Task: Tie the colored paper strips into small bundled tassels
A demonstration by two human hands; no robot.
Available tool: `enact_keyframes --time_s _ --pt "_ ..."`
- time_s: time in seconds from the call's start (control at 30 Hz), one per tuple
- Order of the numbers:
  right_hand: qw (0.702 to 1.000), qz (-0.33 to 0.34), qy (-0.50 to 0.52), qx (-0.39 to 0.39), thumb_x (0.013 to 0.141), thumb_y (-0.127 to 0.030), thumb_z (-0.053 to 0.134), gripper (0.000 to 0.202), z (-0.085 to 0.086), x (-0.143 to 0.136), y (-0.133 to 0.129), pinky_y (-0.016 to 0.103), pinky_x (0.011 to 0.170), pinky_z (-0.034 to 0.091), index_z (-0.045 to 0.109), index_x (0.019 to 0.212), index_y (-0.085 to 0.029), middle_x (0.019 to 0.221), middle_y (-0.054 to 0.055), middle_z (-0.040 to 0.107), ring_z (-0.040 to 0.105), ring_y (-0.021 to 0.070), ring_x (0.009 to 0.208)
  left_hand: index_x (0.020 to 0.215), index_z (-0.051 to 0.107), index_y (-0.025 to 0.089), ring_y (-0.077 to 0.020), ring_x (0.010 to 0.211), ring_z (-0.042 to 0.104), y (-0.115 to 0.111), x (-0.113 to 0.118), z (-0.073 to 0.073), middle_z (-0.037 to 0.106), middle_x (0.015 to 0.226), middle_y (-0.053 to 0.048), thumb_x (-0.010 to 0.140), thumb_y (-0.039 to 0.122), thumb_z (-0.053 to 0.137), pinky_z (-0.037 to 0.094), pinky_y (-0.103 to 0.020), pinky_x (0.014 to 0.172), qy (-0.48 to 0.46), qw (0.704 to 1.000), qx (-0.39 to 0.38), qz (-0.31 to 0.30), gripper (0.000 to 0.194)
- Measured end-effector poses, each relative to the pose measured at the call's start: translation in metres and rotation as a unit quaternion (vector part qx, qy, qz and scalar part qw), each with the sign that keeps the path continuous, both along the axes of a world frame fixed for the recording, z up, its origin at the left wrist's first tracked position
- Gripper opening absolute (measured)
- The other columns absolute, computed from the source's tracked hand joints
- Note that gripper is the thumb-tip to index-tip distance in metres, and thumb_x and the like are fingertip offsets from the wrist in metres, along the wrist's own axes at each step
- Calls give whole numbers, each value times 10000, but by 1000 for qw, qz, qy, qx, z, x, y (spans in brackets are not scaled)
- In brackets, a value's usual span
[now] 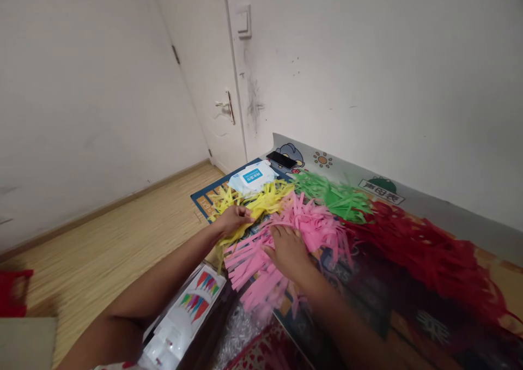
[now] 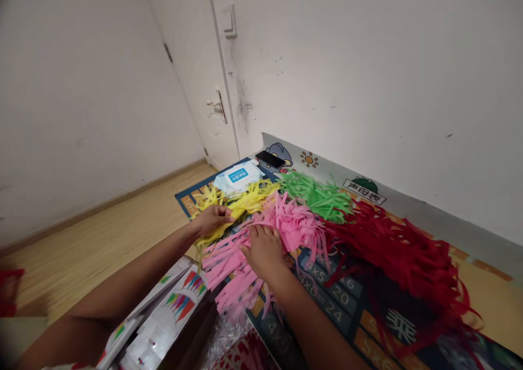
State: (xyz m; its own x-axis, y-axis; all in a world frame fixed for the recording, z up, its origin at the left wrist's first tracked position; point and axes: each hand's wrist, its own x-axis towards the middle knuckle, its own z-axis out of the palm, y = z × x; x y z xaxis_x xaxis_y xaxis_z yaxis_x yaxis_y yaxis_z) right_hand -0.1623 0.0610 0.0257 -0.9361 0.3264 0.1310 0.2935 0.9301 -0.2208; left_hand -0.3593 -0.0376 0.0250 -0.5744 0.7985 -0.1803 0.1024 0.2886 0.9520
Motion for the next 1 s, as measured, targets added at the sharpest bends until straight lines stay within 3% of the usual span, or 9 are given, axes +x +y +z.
enact_keyframes --time_s 0.13,0.3,0.43,0.57,0.67,0.77,1.0 --pt "998 -6 52 -19 931 -403 516 357 3 2 -5 429 964 308 576 1196 -171 1193 117 633 516 257 1113 556 556 139 -39 416 365 -1 -1 1 476 466 76 407 419 868 237 -187 438 -47 999 -4 9 445" --pt "991 23 122 -42 943 -329 491 213 12 -1 -14 415 964 287 645 1035 -214 1107 60 677 549 223 1055 566 545 142 -40 419 380 2 6 5 497 478 84 377 379 885 249 -184 444 -90 996 0 13 455" --pt "991 -19 115 -72 941 -274 479 258 14 -5 -16 364 896 346 611 1147 -190 1126 74 674 588 207 1028 571 546 139 -62 457 450 2 14 7 541 503 64 383 366 890 303 -190 473 -123 992 2 -9 453" --pt "996 -16 71 -44 936 -221 462 402 17 -8 -12 361 878 359 482 1336 -182 1144 109 659 592 224 1037 617 592 127 -61 479 472 2 20 5 566 529 61 360 303 907 322 -189 494 -135 990 5 -27 444" --pt "998 -20 34 -42 934 -224 463 382 19 -7 -10 368 872 359 503 1312 -192 1161 105 655 598 226 1023 647 627 115 -75 504 512 3 22 3 605 566 36 367 303 908 365 -204 525 -138 990 1 -35 439" --pt "998 -30 26 -38 945 -238 446 340 19 -5 -9 372 886 349 534 1268 -180 1165 115 652 598 229 1026 597 603 121 -63 475 476 4 23 0 558 520 59 371 294 908 342 -200 501 -131 991 0 -37 418" --pt "999 -40 31 -17 935 -240 463 431 23 -9 -6 380 851 340 440 1358 -160 1134 124 660 608 246 1004 583 570 125 -57 474 442 6 24 -1 520 513 70 380 314 904 314 -200 492 -116 992 -1 -45 434"
